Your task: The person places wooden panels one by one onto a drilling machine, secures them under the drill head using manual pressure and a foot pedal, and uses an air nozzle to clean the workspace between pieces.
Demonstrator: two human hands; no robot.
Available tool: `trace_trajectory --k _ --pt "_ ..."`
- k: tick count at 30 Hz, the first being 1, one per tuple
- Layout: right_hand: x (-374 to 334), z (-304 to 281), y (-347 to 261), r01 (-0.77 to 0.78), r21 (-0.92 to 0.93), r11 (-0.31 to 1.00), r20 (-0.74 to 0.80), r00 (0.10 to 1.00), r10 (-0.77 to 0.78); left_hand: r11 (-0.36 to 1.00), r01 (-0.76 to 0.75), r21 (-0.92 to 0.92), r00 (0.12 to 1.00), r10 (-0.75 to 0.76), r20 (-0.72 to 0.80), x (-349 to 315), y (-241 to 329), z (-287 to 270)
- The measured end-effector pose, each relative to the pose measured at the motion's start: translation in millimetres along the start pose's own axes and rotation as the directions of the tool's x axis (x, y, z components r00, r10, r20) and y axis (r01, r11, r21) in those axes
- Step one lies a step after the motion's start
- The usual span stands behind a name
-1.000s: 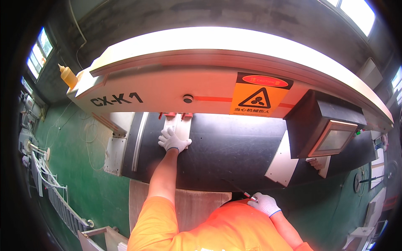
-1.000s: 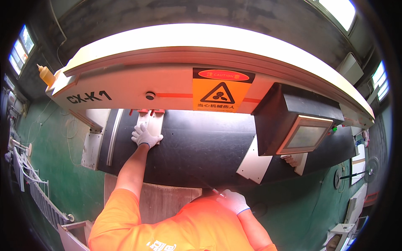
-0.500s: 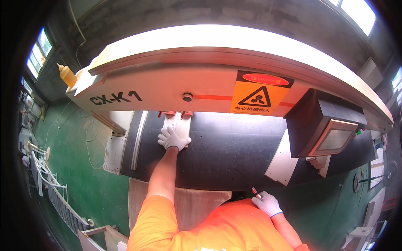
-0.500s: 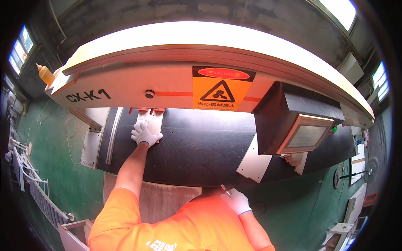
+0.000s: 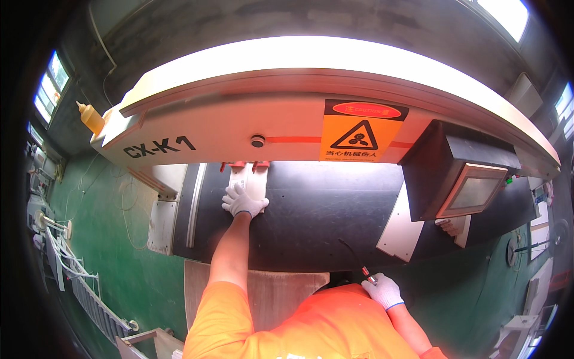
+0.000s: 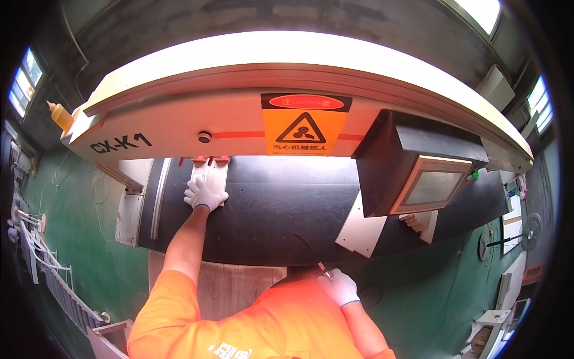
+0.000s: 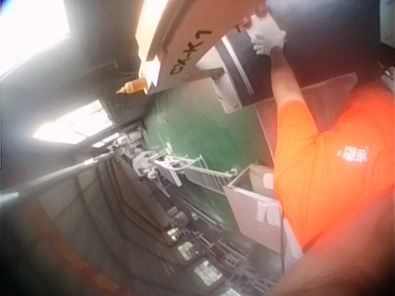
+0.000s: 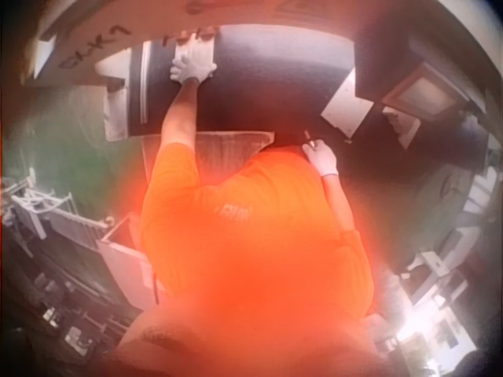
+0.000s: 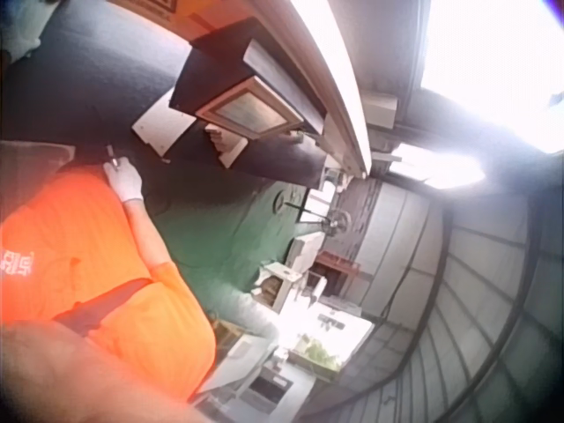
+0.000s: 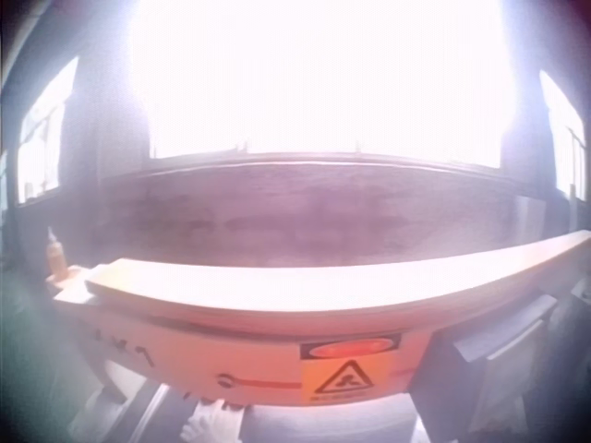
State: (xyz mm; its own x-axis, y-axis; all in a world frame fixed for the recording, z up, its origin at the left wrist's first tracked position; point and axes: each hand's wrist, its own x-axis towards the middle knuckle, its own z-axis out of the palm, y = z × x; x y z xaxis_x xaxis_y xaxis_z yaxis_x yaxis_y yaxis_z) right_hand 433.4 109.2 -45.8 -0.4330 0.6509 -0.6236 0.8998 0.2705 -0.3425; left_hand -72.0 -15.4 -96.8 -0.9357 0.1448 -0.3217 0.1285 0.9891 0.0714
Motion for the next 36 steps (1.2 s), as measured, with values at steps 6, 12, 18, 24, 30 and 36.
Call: trace_trajectory --k 6,12,18,24,30,36 --pt "0 -3 0 -0.015 0.012 1.000 0.042 0.999 0.015 1.000 0.006 -0.003 0.999 -0.006 -0.031 -3 5 -1" --pt "10 2 3 0.029 0.101 0.994 0.070 0.997 -0.036 1.000 -0.010 -0.007 0.998 0.009 -0.059 -5 -2 0" --pt "40 12 -11 0.021 0.429 0.903 0.216 0.968 -0.125 0.994 -0.092 0.056 0.990 0.098 -0.105 -105 46 44" --pt "76 17 -23 -0.248 0.638 0.729 0.432 0.899 -0.072 0.889 -0.457 -0.005 0.889 0.457 -0.028 -265 46 129" --pt "67 25 -15 -0.255 0.693 0.674 0.422 0.902 -0.093 0.773 -0.631 -0.057 0.770 0.634 0.074 -287 23 142" --pt "85 53 24 0.030 0.622 0.783 0.274 0.928 -0.254 0.725 -0.658 -0.204 0.724 0.683 0.097 -306 29 128"
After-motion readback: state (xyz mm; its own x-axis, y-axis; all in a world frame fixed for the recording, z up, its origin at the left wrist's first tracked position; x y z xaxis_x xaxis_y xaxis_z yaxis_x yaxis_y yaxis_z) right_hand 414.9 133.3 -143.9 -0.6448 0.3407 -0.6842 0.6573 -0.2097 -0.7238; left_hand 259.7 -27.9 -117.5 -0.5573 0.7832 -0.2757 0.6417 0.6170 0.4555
